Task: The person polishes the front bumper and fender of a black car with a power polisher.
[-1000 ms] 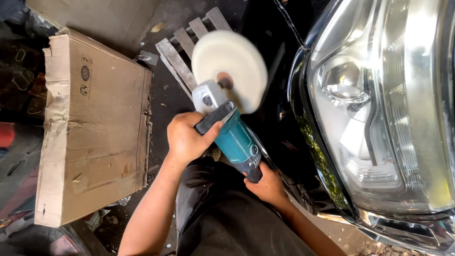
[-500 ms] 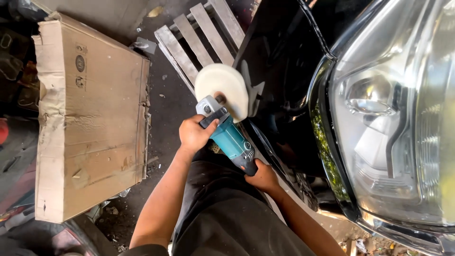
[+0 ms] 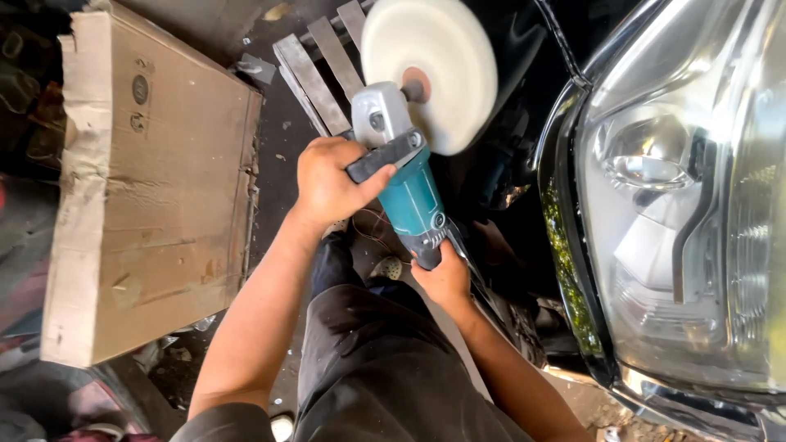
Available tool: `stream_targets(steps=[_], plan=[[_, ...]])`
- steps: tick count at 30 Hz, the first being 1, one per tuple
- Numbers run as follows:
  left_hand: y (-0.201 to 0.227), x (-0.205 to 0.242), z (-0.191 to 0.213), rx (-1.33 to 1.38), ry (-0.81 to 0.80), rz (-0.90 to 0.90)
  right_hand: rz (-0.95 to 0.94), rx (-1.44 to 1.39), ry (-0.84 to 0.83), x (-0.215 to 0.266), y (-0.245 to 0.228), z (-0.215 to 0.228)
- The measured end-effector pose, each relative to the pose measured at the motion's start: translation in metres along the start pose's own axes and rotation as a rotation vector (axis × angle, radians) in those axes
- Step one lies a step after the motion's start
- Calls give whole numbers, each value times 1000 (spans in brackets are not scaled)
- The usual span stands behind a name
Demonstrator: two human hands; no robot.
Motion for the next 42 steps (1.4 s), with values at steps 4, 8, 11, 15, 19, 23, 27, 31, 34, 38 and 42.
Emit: stream_targets(steps=[4,8,11,15,19,23,27,31,34,38,42], plan=[[-41,42,-26,51,5,88,-83,161,-67,5,28,-19],[-81,93,-59,96,57,257,-149,309,-214,9,66,-46],[-110,130,-83,81,71,349,-147,345,-268,13,86,-62],[-139,158,-108,33,91,453,-149,353,-322,11,111,-86],[-163,188,-130,45,68,512,-139,303,-375,20,147,-109],[-151,194,-135,62,42,585,-84,305,-359,31,154,-104],[-127,181,-127,-44,19,590,-91,112,-384,35,147,-95],[-133,165,-126,-98,5,625,-72,121,-397,18,170,-114],[-137,154,-127,-155,-25,616,-23,96,-390,4,173,-120],[-120,147,-129,-213,-10,597,-16,50,-442,-3,172,-112],[-88,157,-138,-284,-25,564,8,59,-486,12,213,-111]])
Point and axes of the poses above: each hand's wrist, its own x-axis away from the middle knuckle, its own z-axis out of the back of the hand, y = z × x, the point moved 1 cm from there along -x, towards the middle knuckle, and after that the axes turned 5 degrees about x, right-handed, at the moved point
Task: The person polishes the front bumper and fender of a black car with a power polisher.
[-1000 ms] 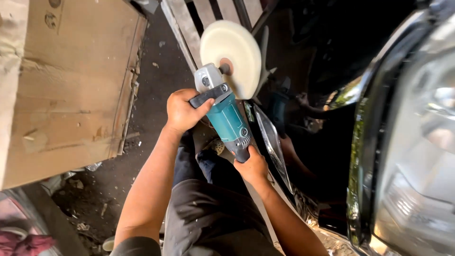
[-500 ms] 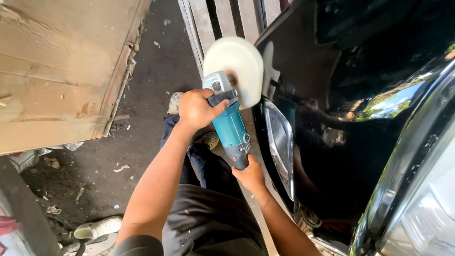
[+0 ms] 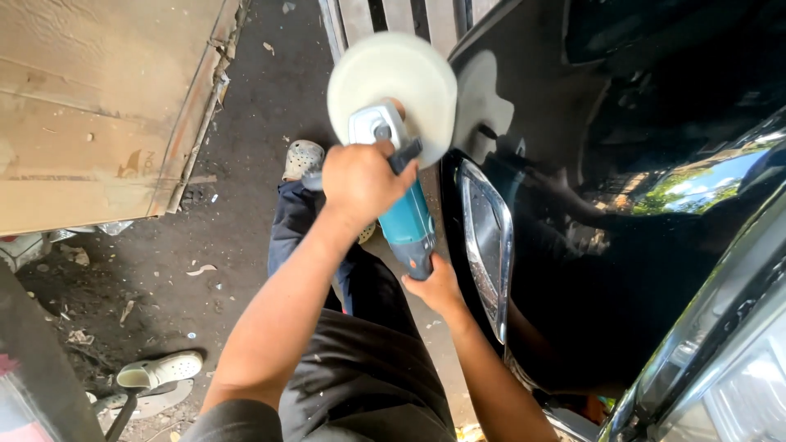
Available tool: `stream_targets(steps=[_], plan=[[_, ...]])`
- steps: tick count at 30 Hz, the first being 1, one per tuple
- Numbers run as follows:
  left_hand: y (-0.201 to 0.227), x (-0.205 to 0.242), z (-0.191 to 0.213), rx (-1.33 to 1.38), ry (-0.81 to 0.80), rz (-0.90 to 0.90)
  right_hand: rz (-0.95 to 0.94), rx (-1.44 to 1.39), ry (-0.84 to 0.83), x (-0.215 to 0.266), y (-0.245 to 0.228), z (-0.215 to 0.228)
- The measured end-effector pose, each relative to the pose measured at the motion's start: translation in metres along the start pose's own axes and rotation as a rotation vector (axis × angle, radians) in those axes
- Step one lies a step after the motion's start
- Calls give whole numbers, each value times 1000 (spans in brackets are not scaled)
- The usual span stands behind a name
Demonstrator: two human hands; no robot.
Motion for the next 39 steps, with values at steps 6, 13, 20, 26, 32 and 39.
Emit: stream_targets(steps=[6,13,20,26,32,39], plan=[[31,44,-1,38,-105,53,39,-139,-64,57,33,-1],[49,87,-11,53,-224,47,-103,-181,-167,118,55,7],[54,99,-18,89,-320,79,-167,-186,-261,125,88,0],[53,68,-17,-3,-265,37,-42,-241,-237,75,74,1],[59,73,-21,-71,-282,45,37,-284,-235,76,81,-7],[75,136,-44,46,-473,76,-153,-268,-308,154,152,-16]])
Point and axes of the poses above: each hand's wrist, its own x-axis away from the middle knuckle, its own z-axis out of the back of the hand, y = z × x, the point moved 1 cm from there along -x, towards the middle knuckle, and after that the axes turned 5 degrees about x, right-handed, at the moved point
